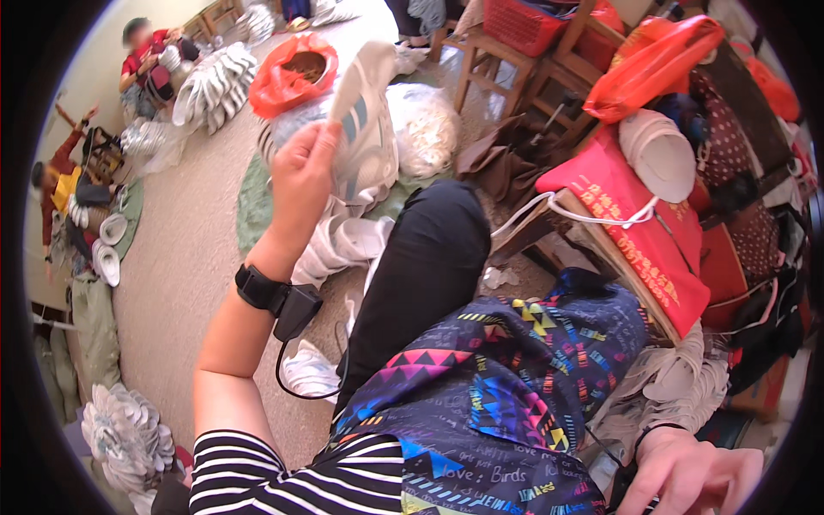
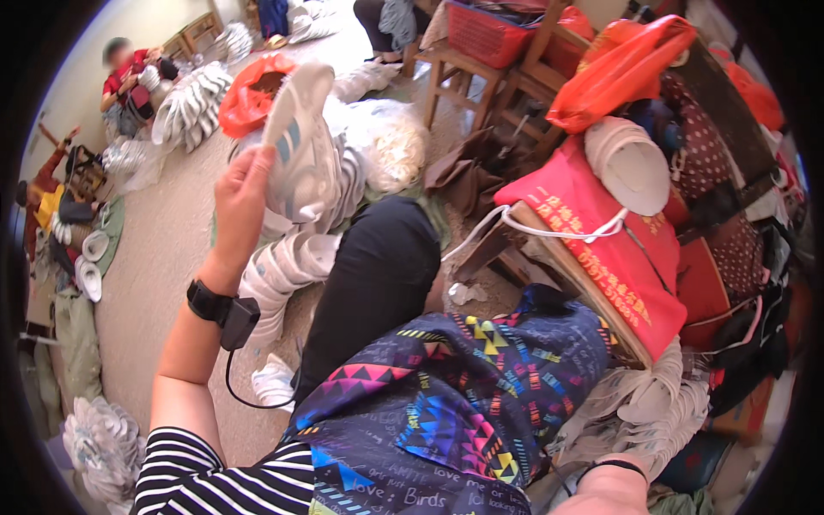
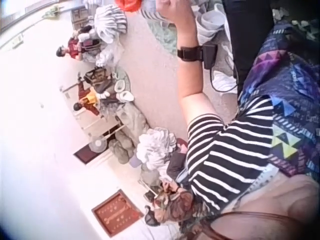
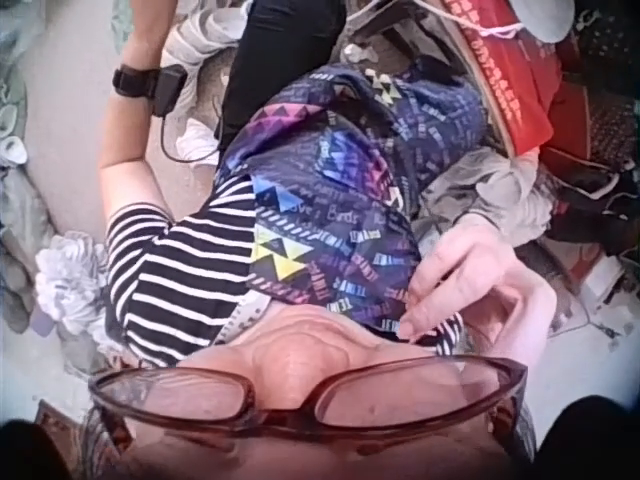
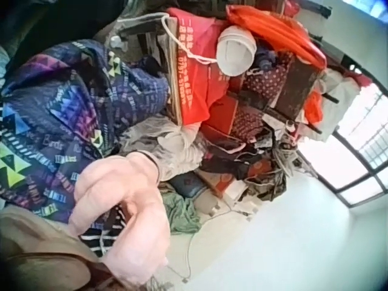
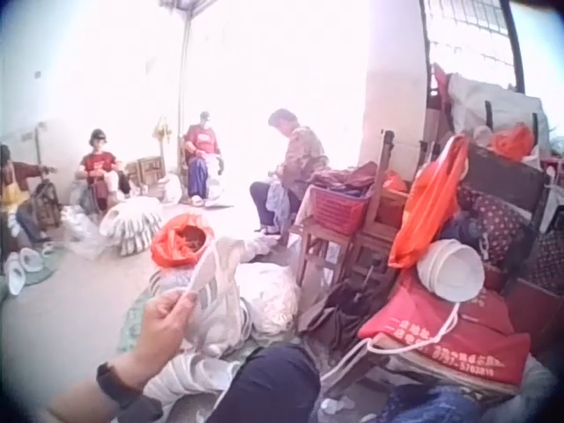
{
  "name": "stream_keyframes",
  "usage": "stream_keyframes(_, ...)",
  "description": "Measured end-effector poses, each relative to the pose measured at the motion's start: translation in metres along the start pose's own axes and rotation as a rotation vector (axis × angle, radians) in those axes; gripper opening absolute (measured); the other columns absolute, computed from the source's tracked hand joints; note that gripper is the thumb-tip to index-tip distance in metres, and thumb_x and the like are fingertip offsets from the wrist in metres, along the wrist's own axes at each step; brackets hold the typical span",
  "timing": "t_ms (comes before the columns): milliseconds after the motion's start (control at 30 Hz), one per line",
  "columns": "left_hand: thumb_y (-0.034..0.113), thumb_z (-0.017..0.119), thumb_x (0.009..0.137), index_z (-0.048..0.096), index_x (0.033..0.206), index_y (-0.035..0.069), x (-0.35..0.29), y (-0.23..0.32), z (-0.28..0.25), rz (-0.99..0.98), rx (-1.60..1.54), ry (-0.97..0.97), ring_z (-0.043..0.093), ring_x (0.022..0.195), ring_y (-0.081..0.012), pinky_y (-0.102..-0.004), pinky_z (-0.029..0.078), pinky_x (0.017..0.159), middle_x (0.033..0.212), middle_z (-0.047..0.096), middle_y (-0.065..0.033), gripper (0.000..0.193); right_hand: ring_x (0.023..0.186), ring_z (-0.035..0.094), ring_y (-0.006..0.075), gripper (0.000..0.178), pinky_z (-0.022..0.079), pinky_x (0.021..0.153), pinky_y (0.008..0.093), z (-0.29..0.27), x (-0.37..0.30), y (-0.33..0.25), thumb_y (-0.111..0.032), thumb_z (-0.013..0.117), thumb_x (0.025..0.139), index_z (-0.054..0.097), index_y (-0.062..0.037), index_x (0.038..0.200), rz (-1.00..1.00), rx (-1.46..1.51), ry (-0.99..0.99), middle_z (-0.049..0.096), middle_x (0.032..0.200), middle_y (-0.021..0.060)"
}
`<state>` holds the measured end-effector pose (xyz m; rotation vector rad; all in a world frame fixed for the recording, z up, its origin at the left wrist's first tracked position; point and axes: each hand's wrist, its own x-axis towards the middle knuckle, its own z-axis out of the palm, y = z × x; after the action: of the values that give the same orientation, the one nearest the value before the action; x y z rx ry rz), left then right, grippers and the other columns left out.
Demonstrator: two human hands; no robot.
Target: Lacing a white athletic shoe.
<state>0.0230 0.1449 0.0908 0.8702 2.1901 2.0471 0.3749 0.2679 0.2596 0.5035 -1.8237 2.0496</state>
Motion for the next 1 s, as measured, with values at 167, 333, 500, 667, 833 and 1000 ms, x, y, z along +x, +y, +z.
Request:
stream_keyframes(167, 0.023, 0.055, 0.099, 0.066, 0.103, 0.001, 0.038, 0.05, 0.058, 0.177, -0.381, 0.009, 0.046, 0.071, 0.0003, -0.0176, 0.037, 0.06, 0.082, 0.058, 0.0075, 0.024, 0.071, 0.069, 0.031, 0.052, 0.056, 0.058, 0.0311, -0.03, -0.008, -0.008, -0.032, 0.067, 0.087, 0.044, -0.0091, 0.128, -0.107, 0.056, -0.413, 0.071, 0.09, 0.0056)
stream_keyframes(333, 0.022, 0.055, 0.099, 0.066, 0.104, 0.001, 0.033, 0.1, 0.101, 0.248, -0.443, -0.23, 0.047, 0.074, 0.0004, -0.0173, 0.039, 0.063, 0.082, 0.057, 0.0074, 0.024, 0.07, 0.066, 0.0224, 0.04, 0.056, 0.054, 0.0302, -0.025, -0.031, 0.015, -0.04, 0.078, 0.08, 0.065, -0.0048, 0.094, -0.21, -0.129, 0.197, 0.058, 0.102, 0.0102)
stream_keyframes(500, 0.02, 0.058, 0.098, 0.064, 0.099, 0.0, 0.006, 0.118, 0.127, 0.203, -0.283, -1.086, 0.046, 0.076, -0.001, -0.019, 0.041, 0.065, 0.082, 0.055, 0.0078, 0.021, 0.114, 0.051, 0.0329, 0.072, 0.04, 0.098, 0.0416, -0.062, -0.04, 0.023, -0.037, 0.083, 0.07, 0.052, -0.0008, 0.124, -0.038, -1.622, 0.442, 0.053, 0.125, 0.0186)
stream_keyframes(667, 0.018, 0.057, 0.098, 0.064, 0.104, -0.002, -0.026, 0.111, 0.174, -0.014, -0.447, -1.478, 0.052, 0.08, -0.0007, -0.0188, 0.044, 0.069, 0.087, 0.061, 0.0052, 0.022, 0.111, 0.054, 0.0303, 0.063, 0.041, 0.097, 0.0414, -0.07, -0.06, 0.038, -0.026, 0.083, 0.071, 0.052, -0.0003, 0.12, 0.342, -1.592, 0.446, 0.056, 0.123, 0.0163)
stream_keyframes(833, 0.028, 0.05, 0.102, 0.064, 0.111, -0.002, -0.05, 0.092, 0.209, -0.165, -0.488, -1.504, 0.057, 0.09, -0.0062, -0.0245, 0.047, 0.081, 0.098, 0.065, -0.0007, 0.034, 0.099, 0.062, 0.0126, 0.045, 0.05, 0.086, 0.0296, -0.083, -0.102, 0.05, -0.014, 0.077, 0.079, 0.053, 0.0013, 0.115, 0.66, -0.464, 0.658, 0.064, 0.11, 0.0085)
stream_keyframes(1000, 0.046, 0.033, 0.104, 0.056, 0.128, 0.006, -0.071, 0.043, 0.227, -0.385, -0.394, -1.605, 0.058, 0.103, -0.0136, -0.0292, 0.044, 0.092, 0.115, 0.062, -0.0054, 0.053, 0.108, 0.062, 0.0199, 0.049, 0.048, 0.097, 0.0345, -0.094, -0.154, 0.06, -0.018, 0.065, 0.089, 0.049, 0.002, 0.131, 0.454, 0.158, 0.908, 0.062, 0.121, 0.0136)
